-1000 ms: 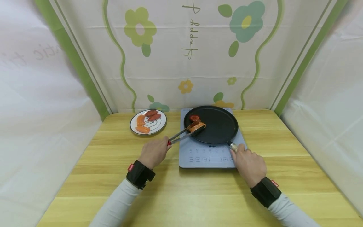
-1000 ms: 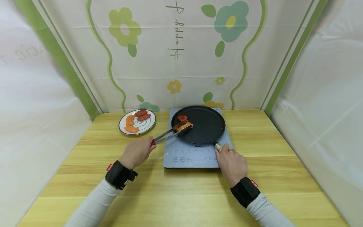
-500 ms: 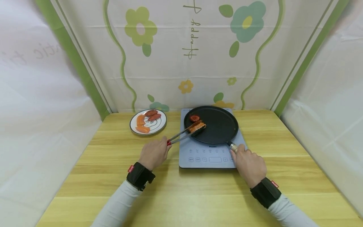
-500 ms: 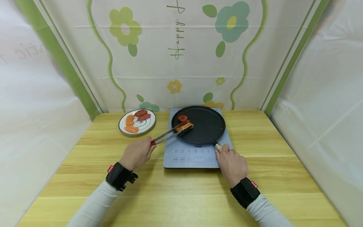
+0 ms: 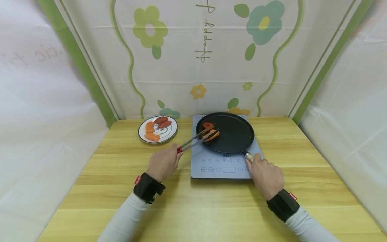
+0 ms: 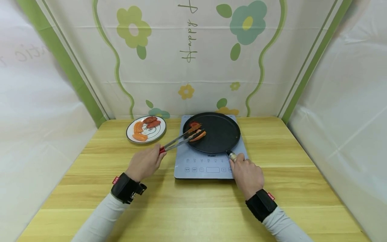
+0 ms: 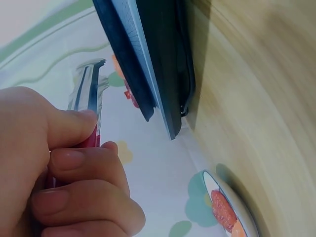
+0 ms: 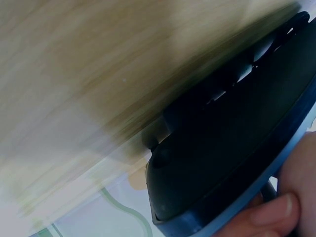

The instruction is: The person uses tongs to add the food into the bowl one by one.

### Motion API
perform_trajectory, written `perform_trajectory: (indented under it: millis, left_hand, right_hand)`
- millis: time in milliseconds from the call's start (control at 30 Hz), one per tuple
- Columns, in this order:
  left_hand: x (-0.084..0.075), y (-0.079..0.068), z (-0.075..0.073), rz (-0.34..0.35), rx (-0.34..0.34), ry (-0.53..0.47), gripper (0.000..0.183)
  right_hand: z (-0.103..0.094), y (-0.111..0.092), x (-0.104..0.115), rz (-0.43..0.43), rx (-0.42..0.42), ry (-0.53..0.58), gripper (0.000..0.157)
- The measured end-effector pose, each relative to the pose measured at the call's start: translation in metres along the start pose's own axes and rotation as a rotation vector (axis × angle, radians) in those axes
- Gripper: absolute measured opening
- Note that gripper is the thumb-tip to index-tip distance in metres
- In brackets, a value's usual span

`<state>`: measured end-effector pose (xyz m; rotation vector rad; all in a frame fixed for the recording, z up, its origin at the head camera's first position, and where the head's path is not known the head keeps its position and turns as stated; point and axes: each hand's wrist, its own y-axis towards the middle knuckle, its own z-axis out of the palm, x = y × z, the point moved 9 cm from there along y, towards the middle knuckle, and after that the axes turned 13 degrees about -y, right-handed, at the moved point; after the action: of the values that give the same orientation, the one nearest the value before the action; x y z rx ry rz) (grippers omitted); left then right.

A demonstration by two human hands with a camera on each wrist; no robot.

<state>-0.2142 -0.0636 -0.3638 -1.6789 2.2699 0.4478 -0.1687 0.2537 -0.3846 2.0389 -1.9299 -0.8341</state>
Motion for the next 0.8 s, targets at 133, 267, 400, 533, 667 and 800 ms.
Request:
perform_trajectory:
  millis: [133,267,400,533,667,800]
  left_hand:
    - [0.002,-0.001,-0.002,0.003,-0.005,-0.006,0.026]
    - [0.004,-0.004,-0.004,0.016,-0.016,-0.01,0.026]
    - [0.005,-0.006,-0.007,0.03,-0.031,-0.013,0.028]
    - [0.012,-0.009,-0.007,0.015,-0.034,-0.031,0.03]
    - [0.019,-0.011,-0.009,0.001,-0.039,-0.052,0.029]
    - [0.024,-0.013,-0.012,0.0,-0.048,-0.066,0.029]
  right_hand:
    - [0.002,0.001,-0.001,0.003,0.035,0.002,0.046]
    - [0.001,0.0,0.0,-0.003,0.023,-0.005,0.046]
    - [0.001,0.0,0.0,-0.005,0.007,-0.004,0.047]
    - [0.003,0.001,0.0,-0.004,0.024,0.003,0.046]
    - [0.004,0.001,0.001,-0.007,0.031,0.002,0.046]
    - [0.005,0.001,0.0,-0.004,0.049,0.005,0.045]
